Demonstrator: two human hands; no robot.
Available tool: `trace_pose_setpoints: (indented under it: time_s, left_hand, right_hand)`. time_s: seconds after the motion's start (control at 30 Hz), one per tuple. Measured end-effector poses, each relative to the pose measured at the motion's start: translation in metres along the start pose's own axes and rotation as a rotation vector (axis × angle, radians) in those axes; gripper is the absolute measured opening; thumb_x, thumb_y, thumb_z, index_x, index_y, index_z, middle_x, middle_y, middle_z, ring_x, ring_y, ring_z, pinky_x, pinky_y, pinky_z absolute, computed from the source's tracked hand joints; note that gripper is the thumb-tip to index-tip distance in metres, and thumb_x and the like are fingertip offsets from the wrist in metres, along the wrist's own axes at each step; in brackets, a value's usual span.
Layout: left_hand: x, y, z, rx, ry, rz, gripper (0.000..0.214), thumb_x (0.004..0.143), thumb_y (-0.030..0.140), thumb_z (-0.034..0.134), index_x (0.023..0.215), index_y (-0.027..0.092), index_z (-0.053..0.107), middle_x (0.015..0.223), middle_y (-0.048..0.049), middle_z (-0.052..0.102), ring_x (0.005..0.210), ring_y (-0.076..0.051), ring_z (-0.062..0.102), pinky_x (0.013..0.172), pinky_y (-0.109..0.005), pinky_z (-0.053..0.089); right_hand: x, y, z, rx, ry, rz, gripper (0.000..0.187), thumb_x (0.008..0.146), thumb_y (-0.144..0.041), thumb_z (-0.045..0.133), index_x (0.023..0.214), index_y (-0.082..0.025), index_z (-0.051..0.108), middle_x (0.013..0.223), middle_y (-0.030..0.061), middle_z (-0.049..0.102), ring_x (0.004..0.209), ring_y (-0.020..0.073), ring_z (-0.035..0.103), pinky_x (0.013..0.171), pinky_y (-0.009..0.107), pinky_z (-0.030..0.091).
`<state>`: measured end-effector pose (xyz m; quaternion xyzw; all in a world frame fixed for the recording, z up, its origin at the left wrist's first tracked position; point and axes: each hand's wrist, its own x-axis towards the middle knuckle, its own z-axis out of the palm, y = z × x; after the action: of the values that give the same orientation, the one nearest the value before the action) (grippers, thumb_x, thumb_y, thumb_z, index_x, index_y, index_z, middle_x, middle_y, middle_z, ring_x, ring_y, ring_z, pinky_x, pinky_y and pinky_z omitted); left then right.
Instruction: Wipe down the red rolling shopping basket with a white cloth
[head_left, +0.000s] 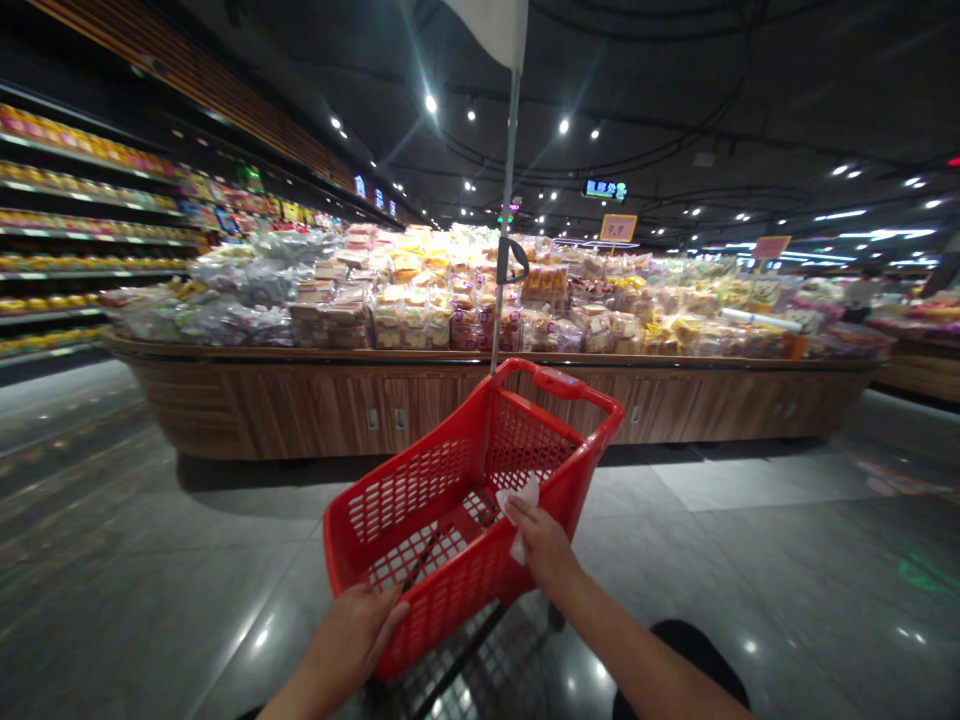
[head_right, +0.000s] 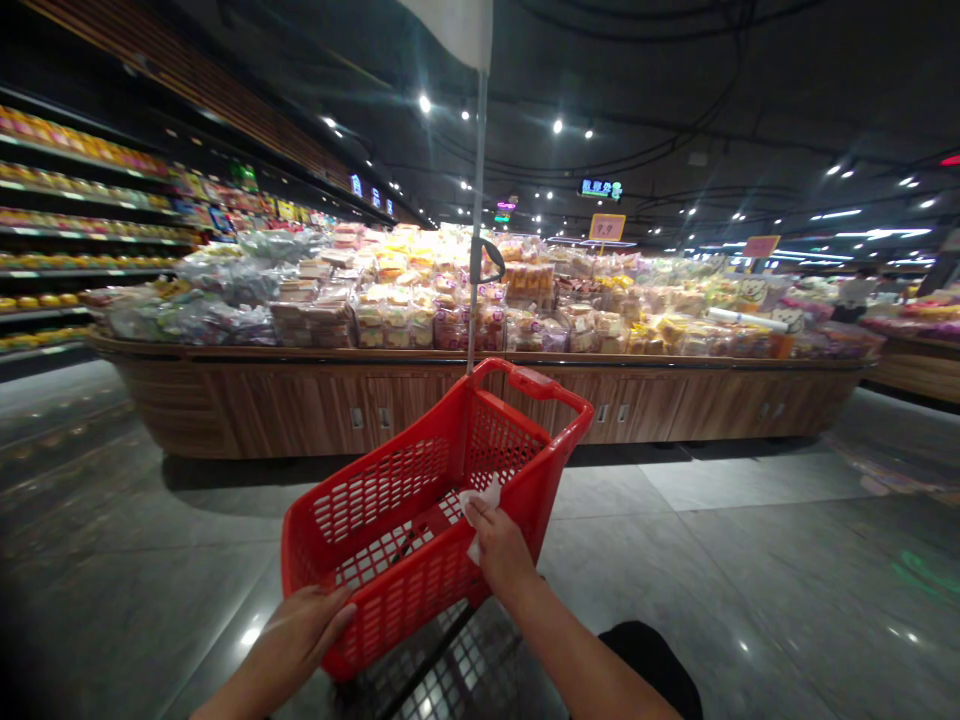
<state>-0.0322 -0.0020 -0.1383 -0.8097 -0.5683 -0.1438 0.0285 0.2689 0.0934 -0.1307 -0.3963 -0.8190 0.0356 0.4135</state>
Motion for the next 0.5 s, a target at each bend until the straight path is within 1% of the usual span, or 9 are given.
trace_pose_setpoints:
  time_s: [0.07, 0.2, 0.27, 0.33, 0.37, 0.43, 0.47, 0.5]
  left_hand:
    - [0.0, -0.002, -0.003, -0.013, -0.04, -0.018, 0.046, 0.091, 0.047, 0.022, 0.079, 0.025, 0.06, 0.075, -0.0008, 0.066, 0.076, -0.017, 0.06, 0.073, -0.029, 0.044]
    - [0.003, -0.006, -0.016, -0.015, -0.131, -0.037, 0.051, 0.091, 0.047, 0.017, 0.076, 0.023, 0.06, 0.075, -0.0026, 0.066, 0.076, -0.018, 0.059, 0.072, -0.029, 0.042]
    - [0.009, -0.002, -0.024, -0.01, -0.201, -0.074, 0.053, 0.091, 0.048, 0.018, 0.075, 0.022, 0.061, 0.075, -0.0038, 0.066, 0.075, -0.018, 0.06, 0.07, -0.029, 0.042]
    - [0.02, 0.009, -0.032, -0.012, -0.253, -0.127, 0.053, 0.09, 0.05, 0.02, 0.078, 0.021, 0.063, 0.077, -0.005, 0.067, 0.076, -0.019, 0.062, 0.07, -0.029, 0.042]
    - [0.027, 0.018, -0.035, -0.018, -0.25, -0.149, 0.052, 0.089, 0.051, 0.02, 0.084, 0.021, 0.063, 0.081, -0.0055, 0.068, 0.079, -0.02, 0.063, 0.071, -0.029, 0.043]
    - [0.043, 0.041, -0.037, -0.048, -0.192, -0.176, 0.051, 0.09, 0.051, 0.019, 0.104, 0.022, 0.059, 0.096, -0.0066, 0.068, 0.09, -0.02, 0.063, 0.075, -0.029, 0.043]
    - [0.051, 0.052, -0.036, -0.036, -0.151, -0.196, 0.05, 0.09, 0.05, 0.019, 0.112, 0.022, 0.055, 0.103, -0.0076, 0.067, 0.094, -0.02, 0.062, 0.077, -0.029, 0.044]
    - [0.058, 0.063, -0.033, -0.009, -0.12, -0.21, 0.049, 0.091, 0.048, 0.018, 0.114, 0.022, 0.052, 0.105, -0.0082, 0.066, 0.095, -0.019, 0.062, 0.078, -0.029, 0.044]
  right_hand:
    - [0.0, 0.002, -0.006, -0.007, 0.003, -0.016, 0.054, 0.075, 0.001, 0.042, 0.122, -0.019, 0.056, 0.124, 0.0086, 0.058, 0.113, 0.0191, 0.054, 0.098, 0.037, 0.044]
    - [0.014, 0.022, -0.034, -0.079, 0.113, 0.082, 0.056, 0.072, 0.003, 0.04, 0.12, -0.02, 0.058, 0.121, 0.0068, 0.059, 0.11, 0.0192, 0.055, 0.096, 0.039, 0.045]
    - [0.018, 0.026, -0.037, -0.087, 0.138, 0.112, 0.057, 0.07, 0.003, 0.04, 0.12, -0.018, 0.058, 0.121, 0.008, 0.059, 0.111, 0.0198, 0.055, 0.098, 0.039, 0.044]
    - [0.019, 0.018, -0.027, -0.077, 0.111, 0.111, 0.055, 0.07, 0.003, 0.041, 0.119, -0.016, 0.059, 0.121, 0.0097, 0.059, 0.113, 0.0205, 0.054, 0.099, 0.039, 0.042]
    - [0.017, 0.011, -0.019, -0.068, 0.086, 0.106, 0.055, 0.07, 0.003, 0.041, 0.119, -0.015, 0.059, 0.121, 0.0098, 0.059, 0.113, 0.0204, 0.054, 0.099, 0.038, 0.042]
    - [0.012, -0.009, 0.0, -0.044, 0.03, 0.085, 0.054, 0.071, 0.003, 0.041, 0.119, -0.015, 0.059, 0.121, 0.0095, 0.06, 0.111, 0.0201, 0.055, 0.098, 0.037, 0.044]
    - [0.009, -0.018, 0.009, -0.03, 0.006, 0.07, 0.054, 0.072, 0.003, 0.042, 0.119, -0.015, 0.059, 0.121, 0.0096, 0.06, 0.111, 0.02, 0.055, 0.097, 0.036, 0.044]
    - [0.007, -0.026, 0.016, -0.015, -0.012, 0.052, 0.053, 0.072, 0.002, 0.042, 0.12, -0.015, 0.058, 0.121, 0.0098, 0.059, 0.111, 0.0199, 0.055, 0.097, 0.035, 0.045]
